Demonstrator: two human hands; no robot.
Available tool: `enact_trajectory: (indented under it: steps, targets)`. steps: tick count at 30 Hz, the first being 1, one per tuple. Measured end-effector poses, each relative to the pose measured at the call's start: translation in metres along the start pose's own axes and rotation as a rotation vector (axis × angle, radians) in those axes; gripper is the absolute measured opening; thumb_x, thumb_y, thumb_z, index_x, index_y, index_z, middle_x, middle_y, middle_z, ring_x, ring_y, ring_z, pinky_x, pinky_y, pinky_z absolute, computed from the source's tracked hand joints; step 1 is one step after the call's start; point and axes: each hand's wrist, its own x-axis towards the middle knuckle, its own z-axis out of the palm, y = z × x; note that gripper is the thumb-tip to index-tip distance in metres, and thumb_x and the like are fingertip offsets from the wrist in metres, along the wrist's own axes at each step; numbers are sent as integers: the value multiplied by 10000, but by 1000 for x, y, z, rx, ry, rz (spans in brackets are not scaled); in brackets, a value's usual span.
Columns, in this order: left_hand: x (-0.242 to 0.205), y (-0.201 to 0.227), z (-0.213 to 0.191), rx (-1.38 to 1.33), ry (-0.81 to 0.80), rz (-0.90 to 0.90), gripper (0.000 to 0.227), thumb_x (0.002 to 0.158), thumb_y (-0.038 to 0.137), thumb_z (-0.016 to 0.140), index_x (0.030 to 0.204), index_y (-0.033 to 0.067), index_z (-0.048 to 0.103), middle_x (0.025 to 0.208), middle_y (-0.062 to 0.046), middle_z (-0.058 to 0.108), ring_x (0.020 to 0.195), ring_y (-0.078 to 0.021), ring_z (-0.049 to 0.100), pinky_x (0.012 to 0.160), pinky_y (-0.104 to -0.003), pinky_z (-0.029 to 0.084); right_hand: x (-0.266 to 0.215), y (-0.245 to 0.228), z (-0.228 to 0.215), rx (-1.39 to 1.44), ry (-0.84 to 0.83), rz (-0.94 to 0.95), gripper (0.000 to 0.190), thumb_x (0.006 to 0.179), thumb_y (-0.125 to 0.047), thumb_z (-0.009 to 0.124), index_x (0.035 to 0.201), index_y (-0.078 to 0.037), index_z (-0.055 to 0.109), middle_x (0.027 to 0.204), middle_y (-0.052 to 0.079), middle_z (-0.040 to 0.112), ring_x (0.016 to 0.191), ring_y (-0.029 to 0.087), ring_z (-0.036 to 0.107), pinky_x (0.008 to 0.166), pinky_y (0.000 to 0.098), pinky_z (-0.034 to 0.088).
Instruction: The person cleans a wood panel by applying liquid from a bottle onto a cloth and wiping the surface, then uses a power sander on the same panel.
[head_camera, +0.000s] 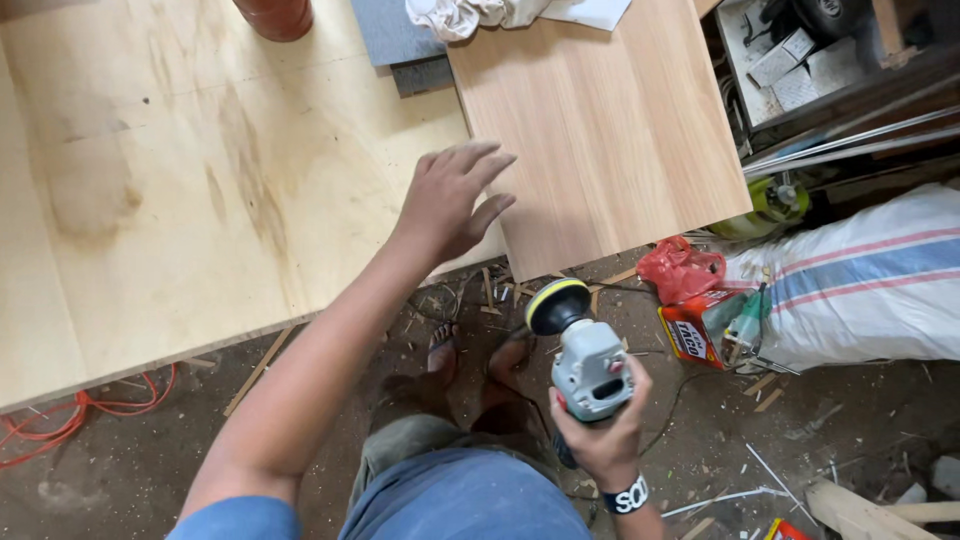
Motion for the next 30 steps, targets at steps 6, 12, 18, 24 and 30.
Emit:
enact_trajectory:
  steps: [6, 12, 18, 24, 30]
  targets:
    - [19, -20, 23, 116, -98, -41, 590, 919, 523, 682, 1433, 249, 591, 1533, -32, 502, 1340, -270, 481, 1028, -490, 353, -4, 3, 20, -115, 40, -110, 929, 625, -167, 906, 1394, 0, 414, 1223, 215, 615, 997, 300, 670, 891, 346, 572]
    - [19, -21, 25, 113, -47, -29, 576, 873, 482, 748, 1388, 251, 633, 1492, -33, 541, 1318, -271, 498, 992, -502, 371, -10, 13, 29, -118, 52, -146, 936, 635, -164, 908, 1409, 7, 410, 1297, 213, 574, 1069, 299, 642, 960, 351, 543]
    - [18, -20, 29, 154, -20, -12, 580, 868, 492, 755, 1383, 253, 634, 1488, -35, 544, 1302, -269, 511, 964, -492, 393, -13, 13, 39, -124, 85, -127, 918, 631, -163, 905, 1399, 4, 432, 1265, 217, 608, 1052, 311, 656, 954, 362, 537]
    - [17, -21, 33, 178, 5, 7, 596, 847, 506, 773, 1369, 248, 649, 1479, -40, 554, 1288, -281, 519, 963, -491, 402, -16, 16, 43, -149, 84, -104, 943, 630, -193, 919, 1418, -8, 435, 1322, 195, 601, 1072, 296, 674, 961, 341, 548]
    - [16, -19, 29, 182, 15, 16, 589, 842, 467, 793, 1364, 233, 652, 1475, -55, 564, 1283, -292, 531, 958, -481, 401, -11, 15, 42, -155, 66, -189, 938, 638, -192, 919, 1408, 19, 426, 1316, 224, 592, 1120, 332, 658, 1000, 374, 539]
